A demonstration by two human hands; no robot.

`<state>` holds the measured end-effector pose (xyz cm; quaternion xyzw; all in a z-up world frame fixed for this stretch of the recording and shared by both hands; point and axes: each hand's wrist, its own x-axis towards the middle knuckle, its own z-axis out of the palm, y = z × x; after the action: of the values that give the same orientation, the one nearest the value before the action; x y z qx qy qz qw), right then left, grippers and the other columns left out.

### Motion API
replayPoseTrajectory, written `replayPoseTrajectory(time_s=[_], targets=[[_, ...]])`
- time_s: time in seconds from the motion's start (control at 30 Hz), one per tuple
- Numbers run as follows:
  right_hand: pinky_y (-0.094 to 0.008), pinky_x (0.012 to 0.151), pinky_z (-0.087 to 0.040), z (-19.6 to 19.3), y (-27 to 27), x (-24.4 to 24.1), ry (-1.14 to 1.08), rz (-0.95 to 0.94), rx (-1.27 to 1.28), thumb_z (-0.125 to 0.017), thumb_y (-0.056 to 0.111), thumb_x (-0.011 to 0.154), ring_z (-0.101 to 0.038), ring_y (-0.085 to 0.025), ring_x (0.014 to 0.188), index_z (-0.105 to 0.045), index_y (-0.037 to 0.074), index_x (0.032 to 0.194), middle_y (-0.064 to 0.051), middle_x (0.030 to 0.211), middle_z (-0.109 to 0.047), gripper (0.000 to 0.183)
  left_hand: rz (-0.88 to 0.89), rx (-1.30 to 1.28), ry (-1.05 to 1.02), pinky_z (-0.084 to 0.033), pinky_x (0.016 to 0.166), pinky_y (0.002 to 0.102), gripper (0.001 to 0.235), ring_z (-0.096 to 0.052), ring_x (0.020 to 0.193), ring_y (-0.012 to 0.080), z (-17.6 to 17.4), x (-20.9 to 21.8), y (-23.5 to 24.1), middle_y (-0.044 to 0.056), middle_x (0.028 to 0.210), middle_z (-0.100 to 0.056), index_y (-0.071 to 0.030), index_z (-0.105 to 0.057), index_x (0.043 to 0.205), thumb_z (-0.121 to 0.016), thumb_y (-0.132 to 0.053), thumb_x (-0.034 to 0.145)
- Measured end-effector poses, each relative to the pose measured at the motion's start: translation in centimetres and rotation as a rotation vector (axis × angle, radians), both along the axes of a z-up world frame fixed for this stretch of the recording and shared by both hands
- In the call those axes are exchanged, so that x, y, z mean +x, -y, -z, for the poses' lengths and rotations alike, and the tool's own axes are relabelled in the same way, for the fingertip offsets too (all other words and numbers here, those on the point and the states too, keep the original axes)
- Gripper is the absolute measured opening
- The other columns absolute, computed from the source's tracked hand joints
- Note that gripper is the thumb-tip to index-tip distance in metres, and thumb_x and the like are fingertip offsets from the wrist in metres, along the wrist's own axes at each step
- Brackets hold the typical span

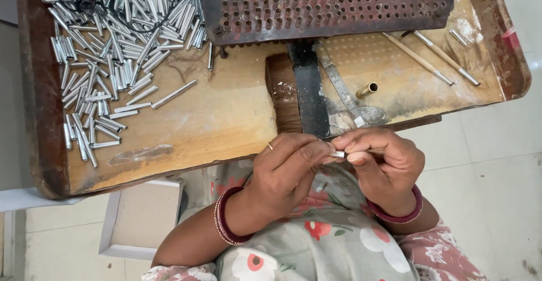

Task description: The person picks up small metal ferrule tubes from a pile on the workbench and inserts them one at a time into the holes of a perforated metal plate mounted on the bench. They occasionally handle a wooden-handled tool and continue filling the plate with tubes.

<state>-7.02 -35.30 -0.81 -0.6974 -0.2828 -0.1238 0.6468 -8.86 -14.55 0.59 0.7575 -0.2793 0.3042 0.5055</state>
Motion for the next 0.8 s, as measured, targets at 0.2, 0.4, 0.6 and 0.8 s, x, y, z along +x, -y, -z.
replayPoseTrajectory(time_s=[0.2, 0.4, 0.6, 0.8], targets=[[-0.025, 0.074, -0.063, -3.4, -0.3, 0.0, 0.24, 0.136, -0.308, -0.077, 0.006, 0.093, -0.078, -0.019, 0.088, -0.068, -0.003, 0.099, -0.018, 0.105, -0.076, 0.013, 0.004, 0.019, -0.034, -0.057, 0.081, 0.036, 0.03, -0.068, 0.095, 0.0277, -0.6, -0.3, -0.2, 0.013, 0.105, -0.067, 0.0, -0.068, 0.112, -0.074, 0.009, 0.085], [-0.025, 0.077, -0.066, -3.4, 0.6, 0.4, 0.226, 0.012, -0.313, -0.083, 0.005, 0.087, -0.08, -0.023, 0.093, -0.073, 0.0, 0.102, -0.019, 0.108, -0.076, 0.018, 0.037, 0.009, -0.072, -0.056, 0.081, 0.037, 0.028, -0.068, 0.096, 0.0288, -0.7, -0.5, -0.3, 0.013, 0.105, -0.067, 0.0, -0.066, 0.111, -0.077, 0.007, 0.086], [-0.029, 0.086, -0.062, -3.7, -0.4, 0.8, 0.147, -0.004, -0.127, -0.082, 0.031, 0.082, -0.074, -0.021, 0.1, -0.069, 0.001, 0.113, -0.016, 0.11, -0.073, 0.045, -0.015, -0.024, -0.077, -0.056, 0.082, 0.037, 0.027, -0.068, 0.096, 0.0288, -0.4, -0.5, -0.4, 0.011, 0.104, -0.067, -0.002, -0.066, 0.109, -0.077, 0.007, 0.087], [-0.026, 0.077, -0.062, 1.4, 1.3, 0.5, 0.185, 0.155, -0.213, -0.083, 0.03, 0.09, -0.078, -0.021, 0.094, -0.073, 0.002, 0.111, -0.014, 0.106, -0.077, 0.037, 0.008, -0.054, -0.098, -0.057, 0.081, 0.037, 0.026, -0.069, 0.096, 0.0291, -0.3, -0.3, -0.2, 0.011, 0.103, -0.068, -0.002, -0.066, 0.109, -0.077, 0.006, 0.087]])
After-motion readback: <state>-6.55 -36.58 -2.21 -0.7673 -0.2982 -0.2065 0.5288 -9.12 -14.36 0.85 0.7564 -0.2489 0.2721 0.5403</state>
